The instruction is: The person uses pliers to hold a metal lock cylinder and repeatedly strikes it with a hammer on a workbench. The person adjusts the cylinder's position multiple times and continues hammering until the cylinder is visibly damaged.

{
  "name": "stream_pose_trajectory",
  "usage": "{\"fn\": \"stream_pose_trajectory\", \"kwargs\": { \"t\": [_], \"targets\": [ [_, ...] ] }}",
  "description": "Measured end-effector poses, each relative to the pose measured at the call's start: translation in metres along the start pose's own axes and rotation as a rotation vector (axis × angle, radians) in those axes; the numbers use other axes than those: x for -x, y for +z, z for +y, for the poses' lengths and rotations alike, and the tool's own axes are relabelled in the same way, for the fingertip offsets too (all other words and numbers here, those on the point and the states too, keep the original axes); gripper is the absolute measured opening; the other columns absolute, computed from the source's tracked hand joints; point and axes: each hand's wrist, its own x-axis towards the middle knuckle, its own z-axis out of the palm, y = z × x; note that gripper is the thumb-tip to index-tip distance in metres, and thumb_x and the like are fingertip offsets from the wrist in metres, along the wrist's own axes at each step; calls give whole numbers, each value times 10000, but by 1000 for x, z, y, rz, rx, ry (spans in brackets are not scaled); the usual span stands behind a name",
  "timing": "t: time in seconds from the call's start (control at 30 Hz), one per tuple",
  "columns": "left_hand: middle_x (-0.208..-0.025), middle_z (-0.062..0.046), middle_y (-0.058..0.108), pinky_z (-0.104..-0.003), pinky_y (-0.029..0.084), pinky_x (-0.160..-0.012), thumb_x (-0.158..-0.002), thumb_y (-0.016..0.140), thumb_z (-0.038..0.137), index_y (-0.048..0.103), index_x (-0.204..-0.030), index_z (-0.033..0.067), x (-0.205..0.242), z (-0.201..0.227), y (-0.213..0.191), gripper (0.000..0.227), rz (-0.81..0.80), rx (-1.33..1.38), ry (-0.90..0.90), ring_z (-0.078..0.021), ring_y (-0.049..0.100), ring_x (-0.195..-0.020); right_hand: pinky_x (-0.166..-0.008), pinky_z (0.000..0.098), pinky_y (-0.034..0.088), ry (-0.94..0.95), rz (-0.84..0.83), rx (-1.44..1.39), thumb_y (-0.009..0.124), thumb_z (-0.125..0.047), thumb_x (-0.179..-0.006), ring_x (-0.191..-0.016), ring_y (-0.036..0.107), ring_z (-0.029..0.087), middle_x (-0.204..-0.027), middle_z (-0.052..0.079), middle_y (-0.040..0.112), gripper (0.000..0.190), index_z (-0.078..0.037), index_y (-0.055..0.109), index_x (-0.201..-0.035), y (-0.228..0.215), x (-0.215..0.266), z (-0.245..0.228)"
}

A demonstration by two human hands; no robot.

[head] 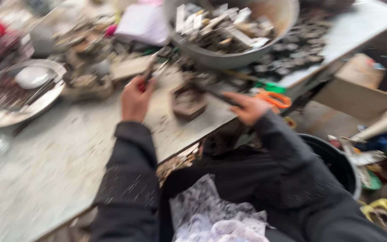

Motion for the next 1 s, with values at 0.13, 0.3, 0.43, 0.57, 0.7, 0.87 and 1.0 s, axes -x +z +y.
{"fn": "stream_pose_trajectory", "kwargs": {
  "t": [0.13,0.3,0.43,0.57,0.7,0.87,1.0],
  "targets": [
    [-744,-72,620,-354,449,-636,-978,730,479,702,-1007,17,0,-5,0,464,7,-14,-55,-174,540,-662,-929,427,539,-344,0,-72,687,-308,-926,-1146,678,317,-1379,91,671,571,-283,528,-1474,14,-52,-4],
    [-750,-58,597,-339,452,-671,-1002,743,494,697,-1052,19,2,-7,-2,479,54,-64,-118,-170,517,-679,-834,472,534,-481,55,249,706,-379,-873,-1000,677,309,-1068,55,743,514,-340,602,-1374,37,-105,-3],
    [-727,-33,577,-330,431,-648,-986,748,507,695,-1047,21,0,-1,-4,493,82,-66,-154,-155,497,-673,-881,433,561,-411,119,131,667,-333,-945,-1010,690,312,-1072,95,748,337,-295,704,-1278,42,-128,17],
    [-708,-12,516,-333,396,-619,-995,722,504,690,-1038,27,1,8,-5,480,55,-20,-210,-138,449,-667,-939,413,570,-178,168,-27,640,-269,-949,-1057,713,307,-1136,91,767,287,-217,751,-1208,46,-135,27],
    [-735,-30,486,-321,399,-634,-1016,713,457,684,-1064,26,0,11,0,435,45,-10,-138,-145,437,-684,-954,419,541,26,70,221,666,-205,-846,-1088,688,327,-1166,128,733,431,-202,713,-1275,44,-145,16],
    [-907,-54,590,-362,455,-793,-1084,700,391,679,-1081,62,3,1,4,329,91,-102,102,-211,536,-837,-940,461,532,223,-73,405,545,-279,-1011,-1151,651,331,-1283,135,658,317,-186,666,-1289,37,-165,1],
    [-1026,-96,620,-459,475,-943,-1123,714,326,722,-1105,112,1,-4,0,215,183,-291,343,-320,588,-1048,-1001,427,521,175,-189,463,646,-281,-920,-1195,646,303,-1316,128,660,415,-193,647,-1326,41,-159,1]
  ]
}}
